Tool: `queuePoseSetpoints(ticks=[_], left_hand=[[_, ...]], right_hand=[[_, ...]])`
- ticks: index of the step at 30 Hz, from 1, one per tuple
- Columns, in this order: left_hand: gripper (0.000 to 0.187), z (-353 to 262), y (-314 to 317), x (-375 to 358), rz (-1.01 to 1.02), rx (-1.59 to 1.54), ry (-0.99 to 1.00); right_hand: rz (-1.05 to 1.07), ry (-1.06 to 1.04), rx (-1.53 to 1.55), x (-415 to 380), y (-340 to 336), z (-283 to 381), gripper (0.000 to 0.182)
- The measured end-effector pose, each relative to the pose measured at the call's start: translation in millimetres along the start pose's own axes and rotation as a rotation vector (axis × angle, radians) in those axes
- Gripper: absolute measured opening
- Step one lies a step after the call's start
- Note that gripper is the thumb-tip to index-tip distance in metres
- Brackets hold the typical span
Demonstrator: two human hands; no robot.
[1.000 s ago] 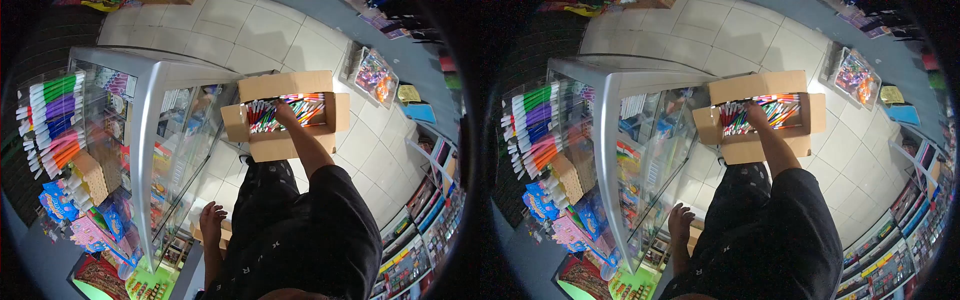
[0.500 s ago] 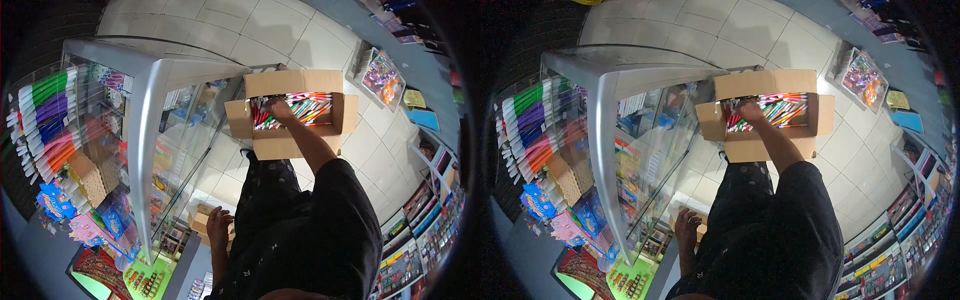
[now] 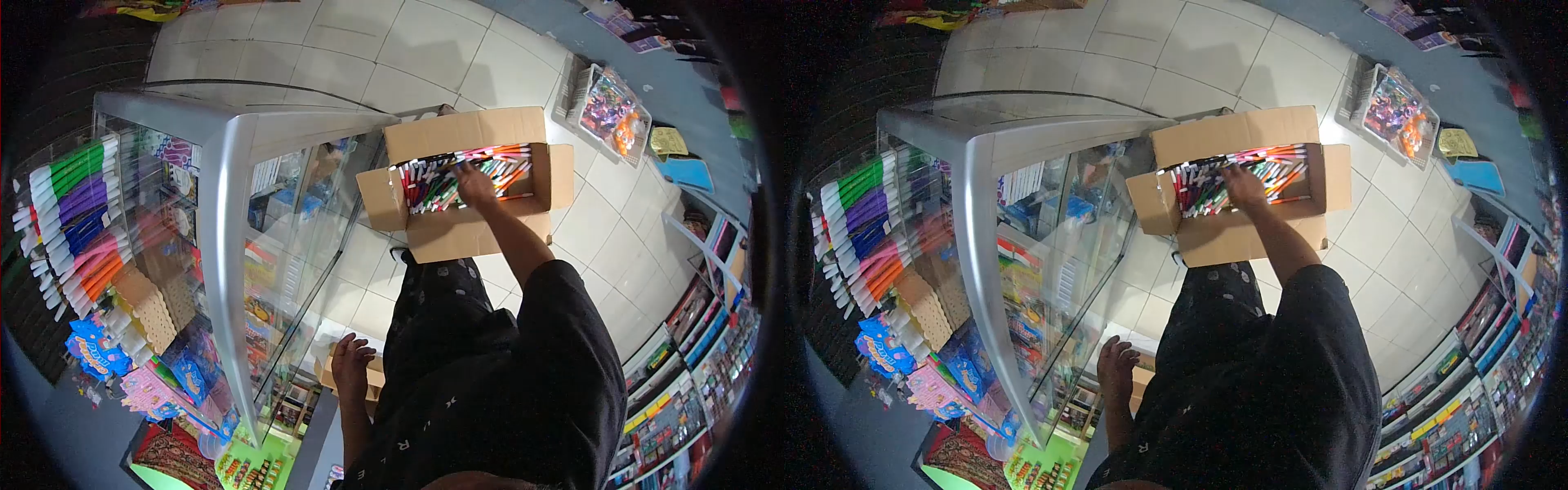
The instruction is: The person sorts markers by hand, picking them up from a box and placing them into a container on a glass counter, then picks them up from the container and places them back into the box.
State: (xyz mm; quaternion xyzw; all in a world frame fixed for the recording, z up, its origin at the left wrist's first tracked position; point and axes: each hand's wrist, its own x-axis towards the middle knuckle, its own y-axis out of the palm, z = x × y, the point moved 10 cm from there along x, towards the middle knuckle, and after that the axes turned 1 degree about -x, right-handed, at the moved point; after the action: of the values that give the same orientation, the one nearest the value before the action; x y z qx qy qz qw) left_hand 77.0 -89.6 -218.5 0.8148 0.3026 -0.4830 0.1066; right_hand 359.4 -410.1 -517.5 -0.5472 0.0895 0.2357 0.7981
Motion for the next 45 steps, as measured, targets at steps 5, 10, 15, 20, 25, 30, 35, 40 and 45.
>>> queuePoseSetpoints(ticks=[5, 10, 15, 20, 25, 30, 35, 40, 45], left_hand=[[0.036, 9, -6, 3, -0.009, 0.040, -0.053], [0.036, 6, 0, 0, 0.006, 0.088, -0.039], [0.035, 7, -8, 1, -0.003, 0.065, -0.032], [0.036, 9, -10, 2, 0.047, 0.118, 0.014], [0.035, 9, -10, 1, 0.066, 0.025, 0.008], [0.031, -8, -10, 6, 0.160, -0.010, 0.112], [0.032, -43, -19, 17, 0.227, -0.030, 0.274], [0.032, -77, -19, 24, 0.325, -0.098, 0.419], [0.035, -106, -14, 8, 0.418, -0.132, 0.503]], right_hand=[[0.076, 0.208, -0.248, 14, -29, -42, 0.037], [0.015, 0.283, -0.272, 21, -22, -61, 0.032], [0.053, 0.254, -0.171, 23, -8, -63, 0.028], [-0.087, 0.173, -0.104, 3, -25, -48, 0.032], [-0.039, 0.123, -0.146, -19, -13, -29, 0.029], [0.094, 0.052, -0.094, -35, 18, -13, 0.029], [0.011, -0.151, 0.234, -37, -3, 24, 0.034], [-0.062, -0.081, 0.593, -81, -141, 145, 0.028], [-0.041, -0.288, 0.760, -98, -189, 240, 0.020]])
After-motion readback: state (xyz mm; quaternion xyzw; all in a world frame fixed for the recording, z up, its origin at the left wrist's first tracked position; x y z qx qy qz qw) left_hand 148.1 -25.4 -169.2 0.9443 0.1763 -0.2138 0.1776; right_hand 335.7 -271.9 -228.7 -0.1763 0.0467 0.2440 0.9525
